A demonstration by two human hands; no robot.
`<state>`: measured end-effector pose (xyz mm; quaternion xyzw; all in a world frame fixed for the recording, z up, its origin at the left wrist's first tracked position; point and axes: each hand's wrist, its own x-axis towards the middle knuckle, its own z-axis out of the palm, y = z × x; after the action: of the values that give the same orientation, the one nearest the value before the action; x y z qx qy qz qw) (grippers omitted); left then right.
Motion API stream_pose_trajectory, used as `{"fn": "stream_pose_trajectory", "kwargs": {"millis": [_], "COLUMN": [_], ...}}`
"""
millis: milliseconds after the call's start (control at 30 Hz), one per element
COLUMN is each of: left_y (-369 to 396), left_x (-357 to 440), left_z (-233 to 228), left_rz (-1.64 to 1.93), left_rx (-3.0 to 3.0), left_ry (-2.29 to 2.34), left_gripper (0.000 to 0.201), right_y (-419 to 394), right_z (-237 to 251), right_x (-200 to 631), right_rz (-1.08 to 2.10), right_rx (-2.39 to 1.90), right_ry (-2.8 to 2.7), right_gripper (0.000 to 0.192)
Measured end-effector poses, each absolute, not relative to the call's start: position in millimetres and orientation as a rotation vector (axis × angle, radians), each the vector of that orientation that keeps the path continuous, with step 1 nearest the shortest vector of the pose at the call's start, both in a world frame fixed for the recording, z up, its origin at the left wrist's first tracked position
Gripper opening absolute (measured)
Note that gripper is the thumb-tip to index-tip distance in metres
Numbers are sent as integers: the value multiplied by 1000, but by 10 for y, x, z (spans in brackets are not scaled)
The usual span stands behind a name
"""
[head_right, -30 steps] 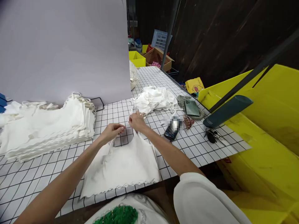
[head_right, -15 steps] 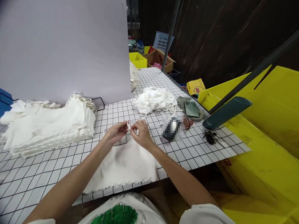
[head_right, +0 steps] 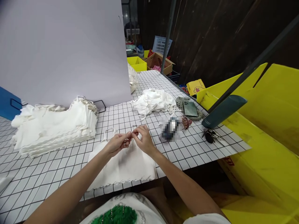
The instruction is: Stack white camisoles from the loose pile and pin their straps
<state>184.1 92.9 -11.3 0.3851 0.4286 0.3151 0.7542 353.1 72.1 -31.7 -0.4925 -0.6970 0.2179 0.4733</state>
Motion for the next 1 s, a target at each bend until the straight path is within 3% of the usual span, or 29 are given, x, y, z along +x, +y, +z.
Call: {"fn": "stream_pose_trajectory", "kwargs": {"millis": [233,600,800,1000], "left_y": [1003,1349,1185,949], "left_x": [1983,1792,1771,1795], "left_z": [-133,165,147,129], "left_rz": [867,1135,1184,1166], "left_rx": [610,722,1159,1678], "left_ry": [917,921,970,959], "left_gripper": [35,30,27,14], "right_y": [606,505,566,683], "right_z": [-339,-592,-537,-85], "right_x": [3504,3595,3672,3560], "right_rz": [457,322,317,615], "right_rx": [-1200,-1262,-1244,-1060], "right_ry": [-1753,-1841,-1808,-1616], "right_gripper": [15,15,8,24]}}
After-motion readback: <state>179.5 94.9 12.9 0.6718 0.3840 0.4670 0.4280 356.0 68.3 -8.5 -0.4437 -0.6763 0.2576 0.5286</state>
